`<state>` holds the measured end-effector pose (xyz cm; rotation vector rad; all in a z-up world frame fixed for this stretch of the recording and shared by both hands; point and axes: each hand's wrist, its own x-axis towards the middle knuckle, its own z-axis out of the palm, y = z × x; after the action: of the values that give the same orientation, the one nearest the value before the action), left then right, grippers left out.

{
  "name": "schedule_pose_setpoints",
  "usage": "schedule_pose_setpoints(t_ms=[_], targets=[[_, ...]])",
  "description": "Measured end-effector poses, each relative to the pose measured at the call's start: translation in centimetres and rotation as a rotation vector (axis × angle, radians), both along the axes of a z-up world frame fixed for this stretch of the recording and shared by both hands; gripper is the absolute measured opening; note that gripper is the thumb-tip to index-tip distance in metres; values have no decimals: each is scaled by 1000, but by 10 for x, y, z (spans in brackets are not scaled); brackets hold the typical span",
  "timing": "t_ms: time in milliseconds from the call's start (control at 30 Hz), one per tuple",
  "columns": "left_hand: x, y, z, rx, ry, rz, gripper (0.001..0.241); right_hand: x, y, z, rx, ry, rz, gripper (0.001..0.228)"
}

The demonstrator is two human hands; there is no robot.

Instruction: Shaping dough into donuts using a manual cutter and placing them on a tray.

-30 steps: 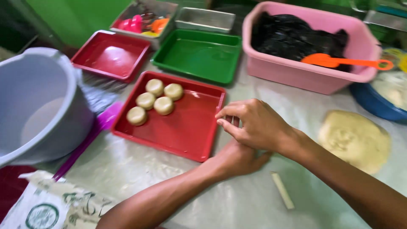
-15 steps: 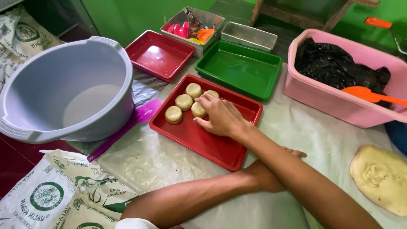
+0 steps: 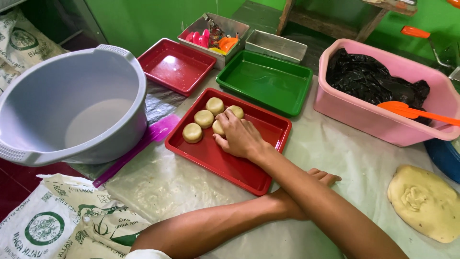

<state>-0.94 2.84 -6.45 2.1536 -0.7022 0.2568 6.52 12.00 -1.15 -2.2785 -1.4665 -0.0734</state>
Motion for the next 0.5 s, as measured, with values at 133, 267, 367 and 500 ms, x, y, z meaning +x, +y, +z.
schedule_pose_setpoints(t_ms=[133, 267, 367, 500], targets=[[4, -2, -10, -13, -32, -19, 70, -4, -2, 5, 9, 19, -21, 48], [0, 0, 0, 4, -19, -16, 69, -4, -9, 7, 21, 39, 7, 46], [-4, 4, 13, 27, 9, -16, 69, -6, -13, 12, 32, 52, 20, 47], [-4, 3, 15, 47, 37, -20, 66, -9, -21, 15, 83, 102, -5, 48]])
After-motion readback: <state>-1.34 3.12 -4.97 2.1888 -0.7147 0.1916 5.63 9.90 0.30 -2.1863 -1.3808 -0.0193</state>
